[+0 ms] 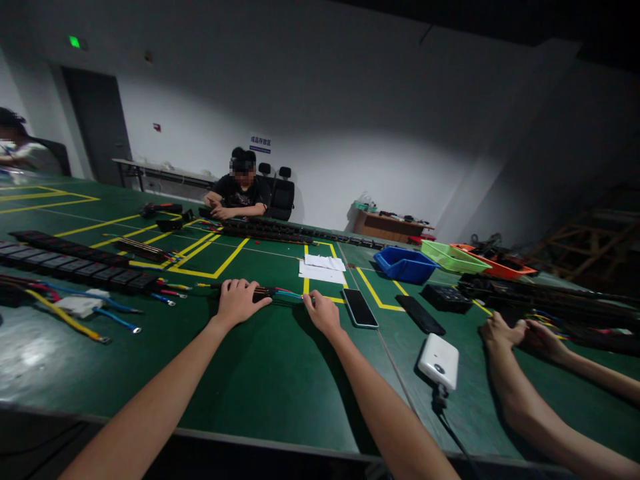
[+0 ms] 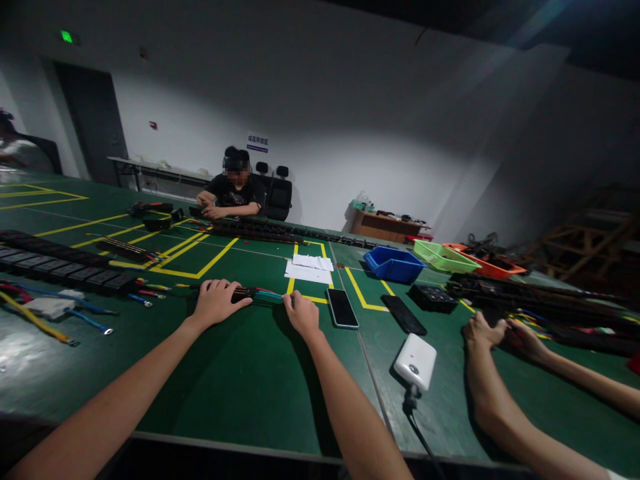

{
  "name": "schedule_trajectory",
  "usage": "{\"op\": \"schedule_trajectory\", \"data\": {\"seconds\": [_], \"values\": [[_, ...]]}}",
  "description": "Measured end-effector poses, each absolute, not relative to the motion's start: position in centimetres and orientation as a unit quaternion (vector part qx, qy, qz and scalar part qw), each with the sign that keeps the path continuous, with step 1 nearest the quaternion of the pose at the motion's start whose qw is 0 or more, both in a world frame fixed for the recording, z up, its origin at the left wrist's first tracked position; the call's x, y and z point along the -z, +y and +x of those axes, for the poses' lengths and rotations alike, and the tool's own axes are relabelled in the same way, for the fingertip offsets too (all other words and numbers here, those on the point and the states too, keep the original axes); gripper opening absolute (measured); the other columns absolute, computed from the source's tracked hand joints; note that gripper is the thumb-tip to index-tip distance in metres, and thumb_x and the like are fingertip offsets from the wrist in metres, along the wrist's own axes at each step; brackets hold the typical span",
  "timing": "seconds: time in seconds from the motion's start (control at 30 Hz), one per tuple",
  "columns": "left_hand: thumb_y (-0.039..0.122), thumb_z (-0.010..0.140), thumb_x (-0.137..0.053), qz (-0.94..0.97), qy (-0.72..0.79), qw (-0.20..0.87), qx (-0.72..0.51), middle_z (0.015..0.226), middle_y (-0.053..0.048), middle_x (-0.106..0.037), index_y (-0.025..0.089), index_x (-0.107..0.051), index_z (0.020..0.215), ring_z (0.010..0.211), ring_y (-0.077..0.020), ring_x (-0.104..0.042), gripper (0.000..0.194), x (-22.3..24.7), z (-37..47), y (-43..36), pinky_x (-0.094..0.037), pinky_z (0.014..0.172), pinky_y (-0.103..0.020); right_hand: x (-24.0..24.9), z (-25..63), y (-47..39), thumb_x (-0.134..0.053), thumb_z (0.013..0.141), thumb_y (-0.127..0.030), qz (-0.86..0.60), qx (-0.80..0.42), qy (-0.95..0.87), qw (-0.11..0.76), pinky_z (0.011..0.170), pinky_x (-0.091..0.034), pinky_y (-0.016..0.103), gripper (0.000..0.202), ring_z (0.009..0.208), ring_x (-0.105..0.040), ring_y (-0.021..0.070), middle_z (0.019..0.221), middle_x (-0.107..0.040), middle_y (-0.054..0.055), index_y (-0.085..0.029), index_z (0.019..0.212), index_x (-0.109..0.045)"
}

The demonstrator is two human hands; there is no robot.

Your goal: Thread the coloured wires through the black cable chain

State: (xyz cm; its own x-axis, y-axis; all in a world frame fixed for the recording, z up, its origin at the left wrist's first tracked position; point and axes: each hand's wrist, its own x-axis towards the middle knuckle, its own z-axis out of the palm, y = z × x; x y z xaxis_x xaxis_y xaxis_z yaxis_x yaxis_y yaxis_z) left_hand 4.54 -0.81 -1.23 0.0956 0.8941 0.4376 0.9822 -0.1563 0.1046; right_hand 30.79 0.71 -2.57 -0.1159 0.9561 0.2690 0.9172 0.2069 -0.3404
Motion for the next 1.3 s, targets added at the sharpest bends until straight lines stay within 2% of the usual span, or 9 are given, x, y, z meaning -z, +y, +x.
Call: {"op": "schedule_trajectory", "data": {"seconds": [0.23, 0.5, 0.67, 0.87, 0.97, 1.1, 1.2, 1.3], "values": [[0.081, 0.086, -0.037, -0.732, -0.642, 0.125, 0.191, 0.110, -0.017, -0.067, 0.022, -0.069, 0.112, 0.107, -0.0349, -0.055, 0.072, 1.40, 4.57, -0.82, -0.028, 0.099, -0.050, 2.76, 30.76, 0.83, -0.039, 0.104, -0.051, -0.628, -0.035, -0.747, 0.215, 0.066, -0.037, 0.025, 0.038, 0.087, -0.069, 0.0193, 0.095, -0.075, 0.005, -0.025, 0.106, -0.067], [0.081, 0.087, -0.036, -0.730, -0.639, 0.143, 0.194, 0.108, -0.017, -0.067, 0.021, -0.069, 0.112, 0.106, -0.0349, -0.055, 0.073, 1.81, 4.55, -0.70, -0.027, 0.100, -0.050, 2.74, 30.88, 0.68, -0.038, 0.105, -0.048, -0.630, -0.047, -0.733, 0.253, 0.065, -0.036, 0.026, 0.037, 0.083, -0.068, 0.0198, 0.092, -0.074, 0.004, -0.023, 0.127, -0.055], [0.080, 0.086, -0.038, -0.732, -0.641, 0.129, 0.190, 0.108, -0.017, -0.067, 0.021, -0.070, 0.112, 0.105, -0.0356, -0.056, 0.072, 1.46, 4.54, -0.74, -0.028, 0.099, -0.050, 2.62, 30.88, 0.67, -0.038, 0.105, -0.047, -0.626, -0.046, -0.739, 0.242, 0.063, -0.034, 0.025, 0.034, 0.081, -0.067, 0.0178, 0.091, -0.073, 0.004, -0.024, 0.112, -0.061], [0.081, 0.085, -0.040, -0.732, -0.643, 0.103, 0.200, 0.110, -0.017, -0.067, 0.021, -0.070, 0.112, 0.108, -0.0365, -0.055, 0.072, 1.15, 4.61, -0.91, -0.028, 0.100, -0.051, 2.60, 30.82, 0.68, -0.037, 0.105, -0.048, -0.625, -0.032, -0.749, 0.217, 0.063, -0.034, 0.025, 0.042, 0.081, -0.066, 0.0180, 0.090, -0.073, 0.006, -0.022, 0.093, -0.068], [0.081, 0.085, -0.039, -0.729, -0.645, 0.105, 0.201, 0.110, -0.017, -0.067, 0.022, -0.069, 0.112, 0.108, -0.0359, -0.055, 0.071, 1.13, 4.64, -0.97, -0.028, 0.101, -0.051, 2.56, 30.81, 0.62, -0.037, 0.105, -0.047, -0.622, -0.040, -0.750, 0.222, 0.064, -0.034, 0.025, 0.039, 0.081, -0.066, 0.0181, 0.091, -0.073, 0.006, -0.023, 0.100, -0.067], [0.080, 0.085, -0.040, -0.732, -0.643, 0.111, 0.196, 0.109, -0.017, -0.067, 0.022, -0.069, 0.112, 0.107, -0.0350, -0.055, 0.070, 1.12, 4.64, -0.99, -0.028, 0.100, -0.050, 2.61, 30.85, 0.62, -0.041, 0.104, -0.047, -0.624, -0.053, -0.737, 0.252, 0.061, -0.032, 0.025, 0.032, 0.076, -0.065, 0.0183, 0.088, -0.073, 0.004, -0.023, 0.117, -0.058], [0.080, 0.086, -0.039, -0.733, -0.640, 0.120, 0.194, 0.108, -0.017, -0.067, 0.021, -0.070, 0.111, 0.106, -0.0352, -0.056, 0.071, 1.22, 4.61, -0.95, -0.029, 0.099, -0.050, 2.79, 30.84, 0.75, -0.046, 0.102, -0.046, -0.629, -0.051, -0.728, 0.267, 0.059, -0.029, 0.025, 0.030, 0.074, -0.065, 0.0181, 0.086, -0.072, 0.002, -0.023, 0.118, -0.055], [0.080, 0.086, -0.040, -0.730, -0.642, 0.124, 0.200, 0.108, -0.017, -0.067, 0.021, -0.070, 0.110, 0.106, -0.0355, -0.055, 0.070, 1.41, 4.58, -0.89, -0.028, 0.100, -0.050, 2.98, 30.84, 0.85, -0.048, 0.101, -0.043, -0.617, -0.041, -0.740, 0.265, 0.059, -0.028, 0.025, 0.024, 0.077, -0.065, 0.0171, 0.087, -0.072, 0.001, -0.025, 0.110, -0.060]]}}
